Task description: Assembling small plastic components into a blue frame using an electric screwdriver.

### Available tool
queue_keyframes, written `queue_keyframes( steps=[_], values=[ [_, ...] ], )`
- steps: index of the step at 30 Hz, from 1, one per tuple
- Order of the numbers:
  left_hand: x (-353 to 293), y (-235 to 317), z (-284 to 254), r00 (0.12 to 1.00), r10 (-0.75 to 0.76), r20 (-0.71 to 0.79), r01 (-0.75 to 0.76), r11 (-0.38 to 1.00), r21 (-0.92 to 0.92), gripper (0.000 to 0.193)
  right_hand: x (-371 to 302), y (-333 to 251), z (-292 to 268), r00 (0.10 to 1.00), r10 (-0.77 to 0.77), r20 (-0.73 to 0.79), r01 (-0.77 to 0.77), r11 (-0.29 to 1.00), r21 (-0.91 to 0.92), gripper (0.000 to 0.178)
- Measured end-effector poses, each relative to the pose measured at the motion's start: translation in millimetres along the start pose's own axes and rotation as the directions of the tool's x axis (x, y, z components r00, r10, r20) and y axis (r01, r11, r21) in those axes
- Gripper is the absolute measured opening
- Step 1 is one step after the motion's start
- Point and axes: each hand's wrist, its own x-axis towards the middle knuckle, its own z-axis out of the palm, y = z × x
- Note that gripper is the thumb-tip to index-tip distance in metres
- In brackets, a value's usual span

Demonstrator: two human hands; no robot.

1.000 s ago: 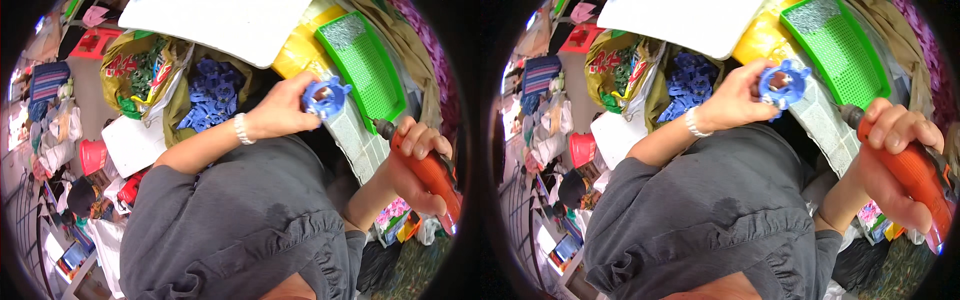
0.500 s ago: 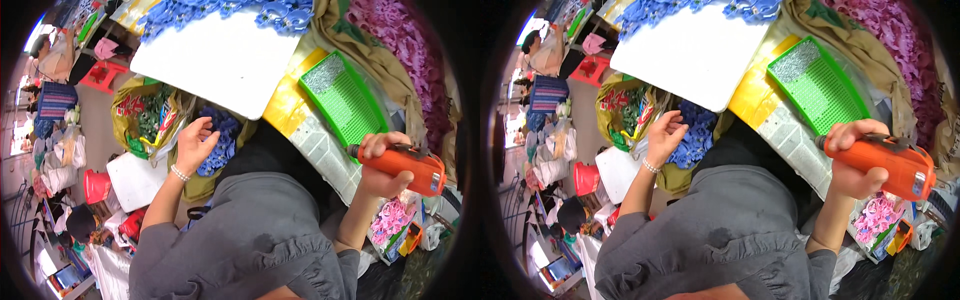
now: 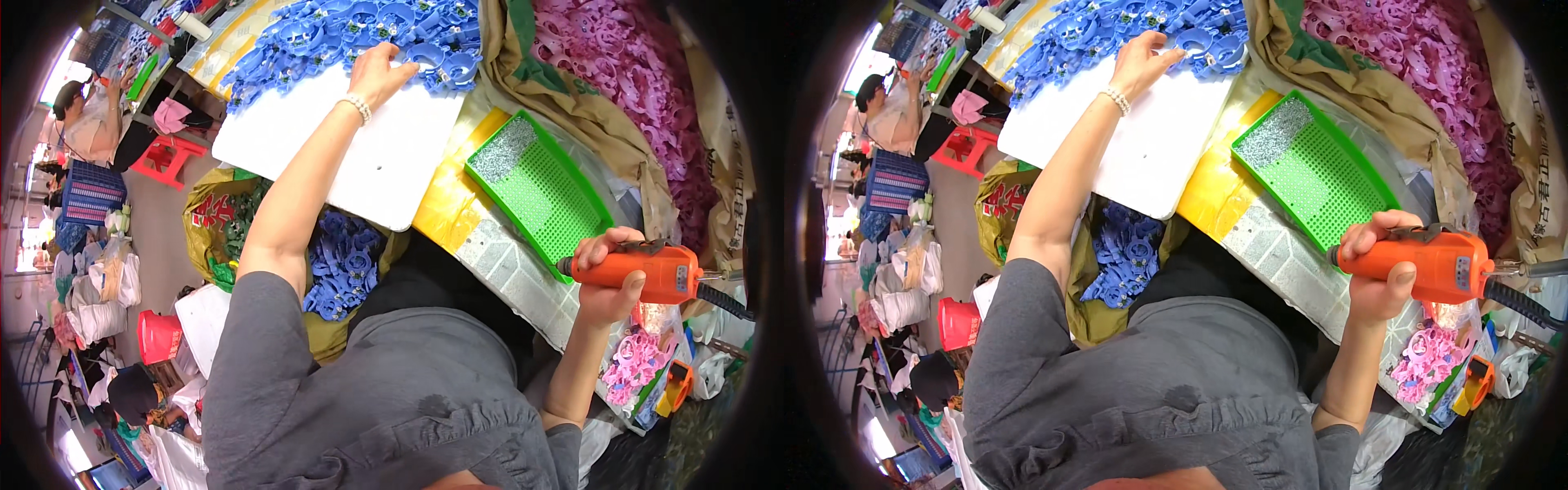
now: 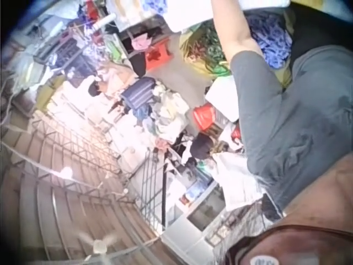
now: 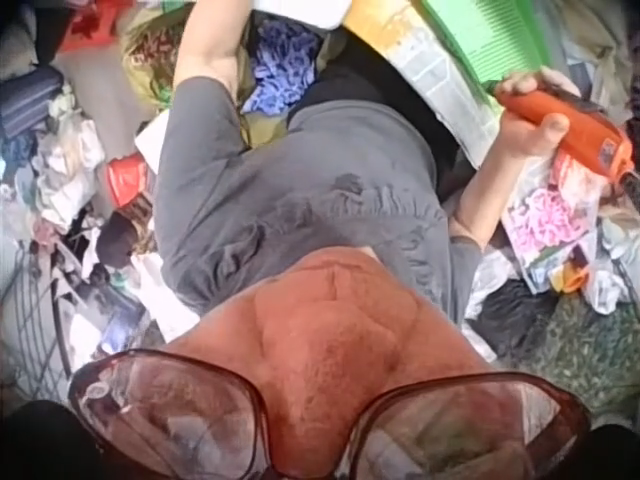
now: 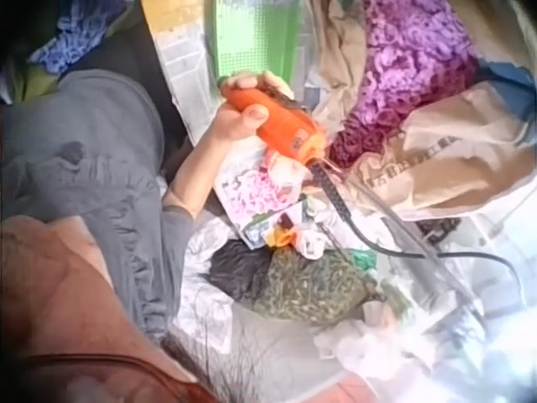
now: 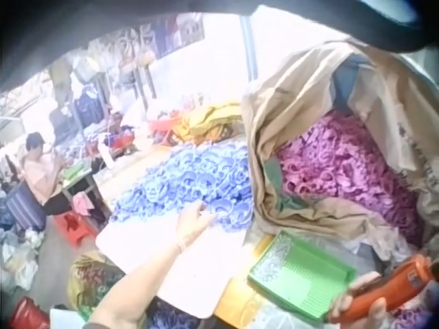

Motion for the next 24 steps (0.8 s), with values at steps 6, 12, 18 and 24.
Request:
queue_keyframes(
  steps=[6, 12, 18, 24],
  values=[
    [6, -7, 18, 0.991, -0.080, 0.105, 0.083, 0.996, -0.026, 0.056, 2, -1, -10, 0.999, 0.011, -0.038, -0.012, 1.000, -0.019, 0.063],
    [-11, -3, -6, 0.953, -0.219, 0.211, 0.233, 0.971, -0.046, 0.058, 4, 4, -13, 1.000, 0.013, -0.002, -0.013, 1.000, -0.019, 0.056],
    [-38, -18, -14, 0.996, -0.041, 0.084, 0.051, 0.990, -0.128, 0.047, 5, 6, -9, 1.000, 0.012, -0.005, -0.012, 1.000, -0.023, 0.055],
    [-69, -5, -20, 0.981, -0.164, 0.102, 0.190, 0.911, -0.365, 0.049, 8, 2, -4, 0.999, 0.031, -0.035, -0.032, 0.999, -0.041, 0.058]
  ],
)
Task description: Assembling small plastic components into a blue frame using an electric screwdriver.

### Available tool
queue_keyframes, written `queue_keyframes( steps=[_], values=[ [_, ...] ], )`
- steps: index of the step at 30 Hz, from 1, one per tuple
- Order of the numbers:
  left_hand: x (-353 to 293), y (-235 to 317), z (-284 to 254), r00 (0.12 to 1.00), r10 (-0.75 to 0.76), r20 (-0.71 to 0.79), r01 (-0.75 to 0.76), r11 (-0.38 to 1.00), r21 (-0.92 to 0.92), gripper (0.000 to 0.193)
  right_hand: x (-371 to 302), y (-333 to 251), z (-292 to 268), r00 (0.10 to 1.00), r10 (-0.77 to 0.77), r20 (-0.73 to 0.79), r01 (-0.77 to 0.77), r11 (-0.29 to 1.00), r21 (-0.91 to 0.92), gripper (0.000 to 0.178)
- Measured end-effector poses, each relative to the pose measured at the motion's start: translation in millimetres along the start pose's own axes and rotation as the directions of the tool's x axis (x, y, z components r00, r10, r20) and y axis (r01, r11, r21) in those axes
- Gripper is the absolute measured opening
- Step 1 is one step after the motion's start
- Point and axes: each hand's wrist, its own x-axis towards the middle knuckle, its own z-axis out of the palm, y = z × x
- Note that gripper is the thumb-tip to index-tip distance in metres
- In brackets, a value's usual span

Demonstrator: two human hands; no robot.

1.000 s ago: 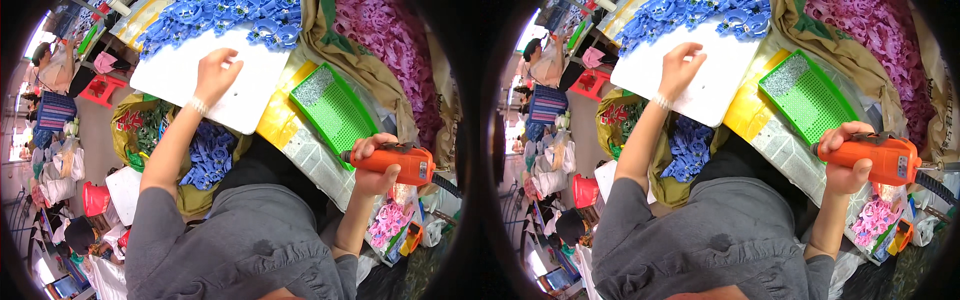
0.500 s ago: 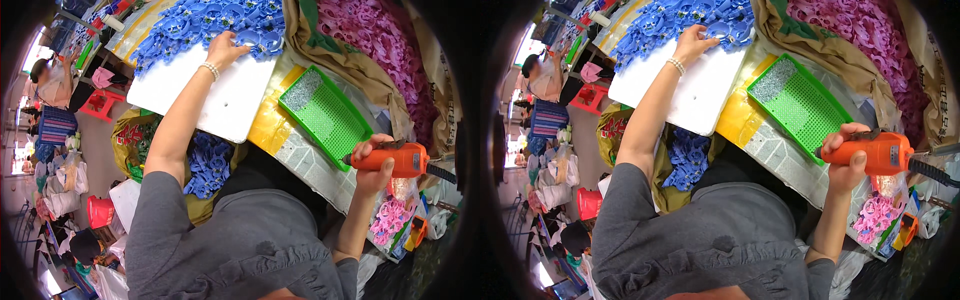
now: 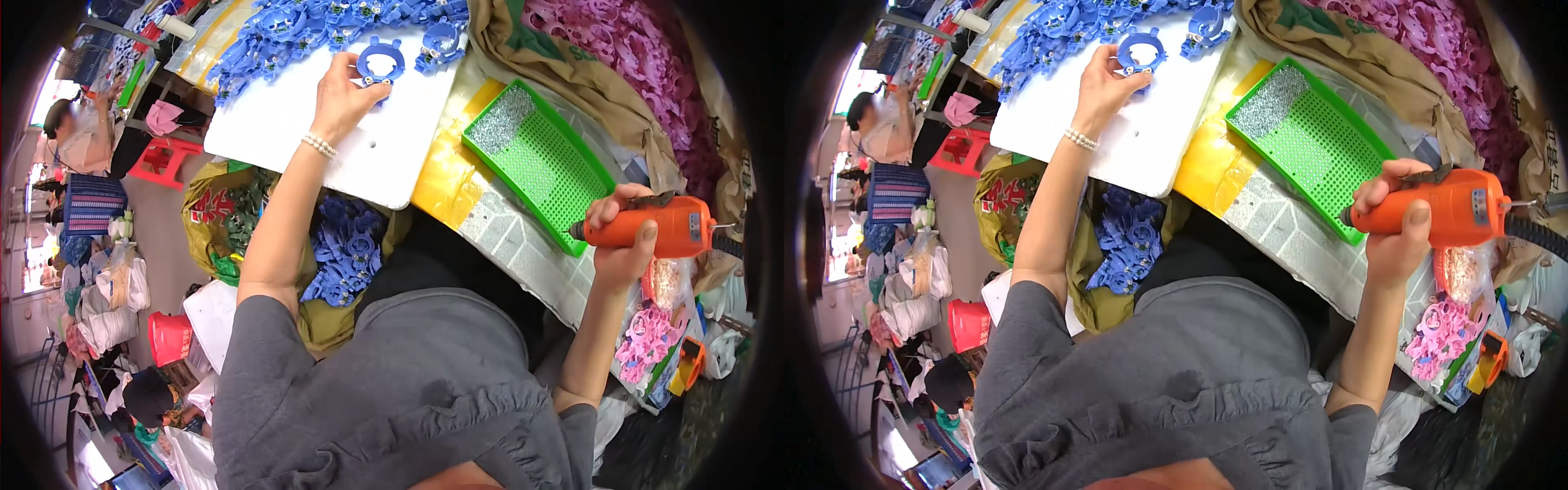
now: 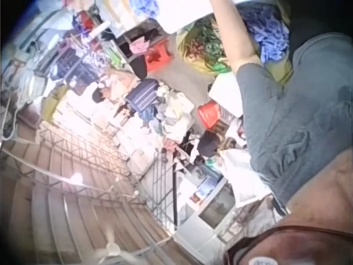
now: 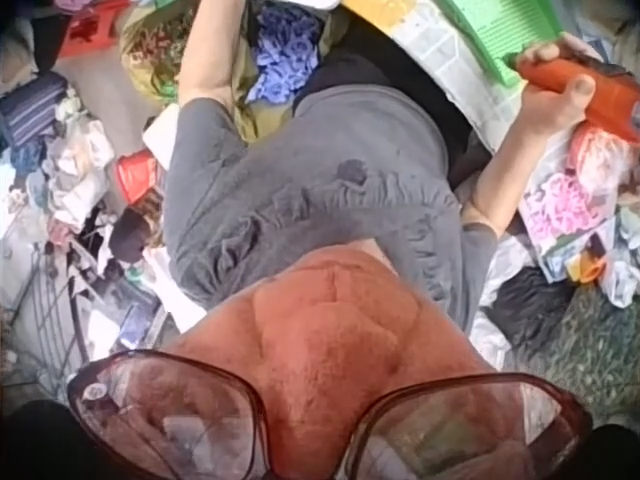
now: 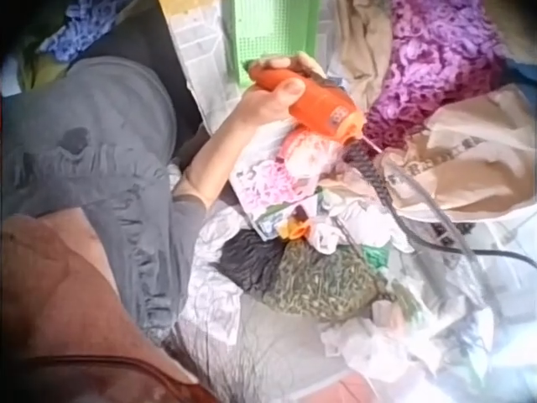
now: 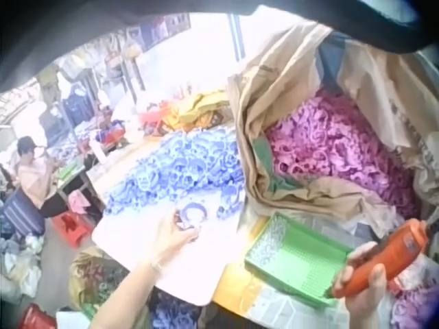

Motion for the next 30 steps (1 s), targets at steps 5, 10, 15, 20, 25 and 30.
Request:
queue_keyframes(
  steps=[5, 10, 15, 20, 25, 30],
  values=[
    [-44, 42, 4, 0.995, -0.012, 0.102, 0.053, 0.913, -0.405, 0.063, 3, 4, -2, 1.000, 0.003, -0.001, -0.003, 0.995, 0.104, 0.050],
    [-85, 74, 12, 0.918, -0.087, 0.388, 0.355, 0.618, -0.702, 0.041, 18, 17, -5, 0.995, -0.099, -0.010, 0.099, 0.989, 0.111, 0.042],
    [-127, 91, 41, 0.751, -0.090, 0.654, 0.619, 0.440, -0.650, 0.048, 25, 28, -17, 0.998, -0.056, -0.033, 0.055, 0.998, -0.016, 0.052],
    [-148, 97, 68, 0.611, -0.070, 0.789, 0.746, 0.384, -0.544, 0.049, 28, 42, -14, 0.995, -0.037, -0.093, 0.038, 0.999, 0.001, 0.054],
    [-159, 98, 85, 0.639, -0.140, 0.757, 0.740, 0.378, -0.555, 0.046, 28, 49, -8, 0.996, -0.051, -0.078, 0.052, 0.999, 0.003, 0.054],
    [-156, 95, 88, 0.599, -0.126, 0.791, 0.766, 0.377, -0.520, 0.049, 29, 51, -4, 0.994, -0.077, -0.075, 0.075, 0.997, -0.031, 0.054]
  ],
)
